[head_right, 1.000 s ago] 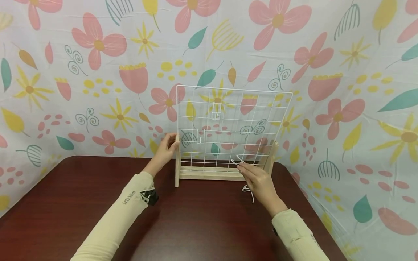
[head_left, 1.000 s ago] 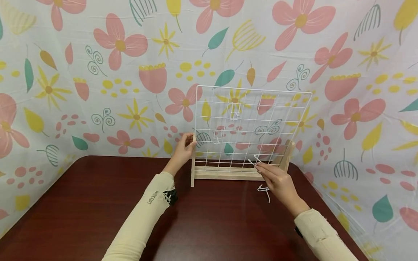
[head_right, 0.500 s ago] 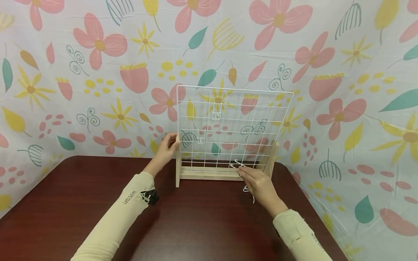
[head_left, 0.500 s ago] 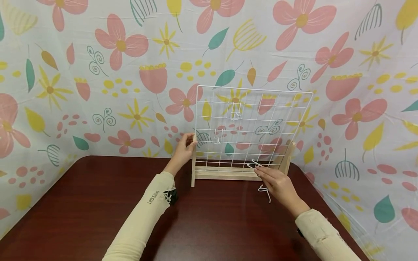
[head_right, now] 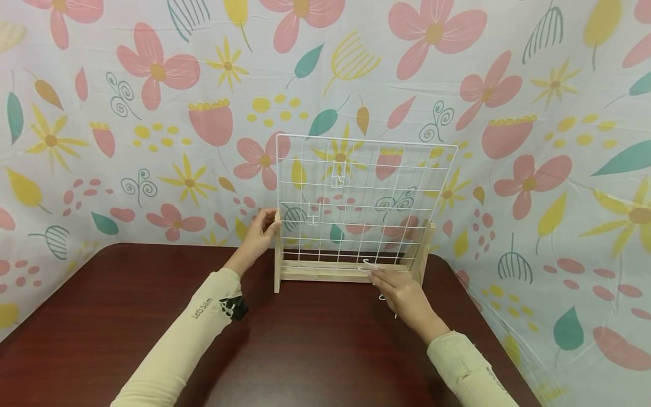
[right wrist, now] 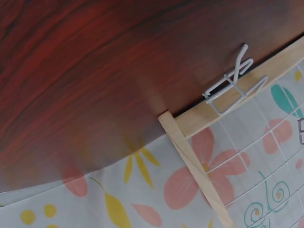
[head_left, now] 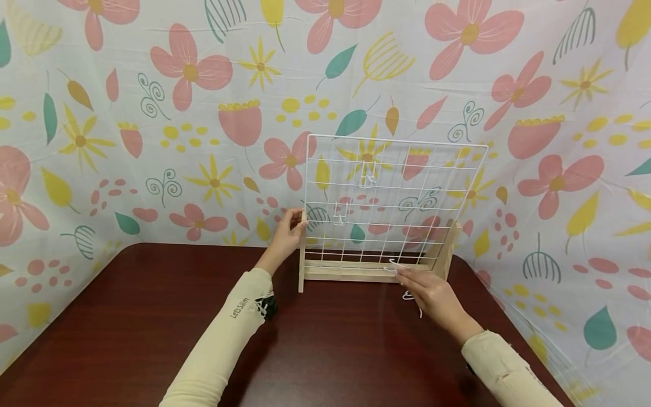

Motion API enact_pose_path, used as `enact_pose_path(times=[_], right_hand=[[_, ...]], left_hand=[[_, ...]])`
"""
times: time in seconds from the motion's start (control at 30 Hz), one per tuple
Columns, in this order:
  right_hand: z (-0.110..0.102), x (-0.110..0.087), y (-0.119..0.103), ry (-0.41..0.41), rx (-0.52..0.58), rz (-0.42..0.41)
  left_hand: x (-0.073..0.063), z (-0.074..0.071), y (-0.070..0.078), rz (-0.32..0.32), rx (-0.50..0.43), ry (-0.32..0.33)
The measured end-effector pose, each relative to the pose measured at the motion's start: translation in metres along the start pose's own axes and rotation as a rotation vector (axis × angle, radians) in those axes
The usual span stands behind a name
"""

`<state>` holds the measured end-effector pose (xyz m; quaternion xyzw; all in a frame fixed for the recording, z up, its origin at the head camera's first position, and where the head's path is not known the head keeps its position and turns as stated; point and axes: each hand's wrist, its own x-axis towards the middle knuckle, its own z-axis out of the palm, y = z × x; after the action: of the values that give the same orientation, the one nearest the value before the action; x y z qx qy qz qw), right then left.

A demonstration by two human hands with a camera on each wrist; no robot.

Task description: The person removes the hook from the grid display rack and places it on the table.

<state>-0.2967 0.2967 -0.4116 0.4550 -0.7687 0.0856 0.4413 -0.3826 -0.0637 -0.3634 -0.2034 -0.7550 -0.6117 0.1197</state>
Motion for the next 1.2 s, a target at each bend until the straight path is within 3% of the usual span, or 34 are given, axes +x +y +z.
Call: enact_pose_path(times=[0.23, 0.83, 1.2], right_hand=[[0.002, -0.006, -0.002, -0.072, 0.013, -0.003], [0.017, -0.018, 0.002, -0.075, -0.007, -0.101], [0.024, -0.023, -0.001, -0.121, -0.004, -0.126]], left_hand=[[0.000, 0.000, 0.000, 0.006, 0.021, 0.009], [0.003, 0.001, 0.000, 0.006, 0.026, 0.004], [0.002, 0.001, -0.004, 0.006, -0.008, 0.005]])
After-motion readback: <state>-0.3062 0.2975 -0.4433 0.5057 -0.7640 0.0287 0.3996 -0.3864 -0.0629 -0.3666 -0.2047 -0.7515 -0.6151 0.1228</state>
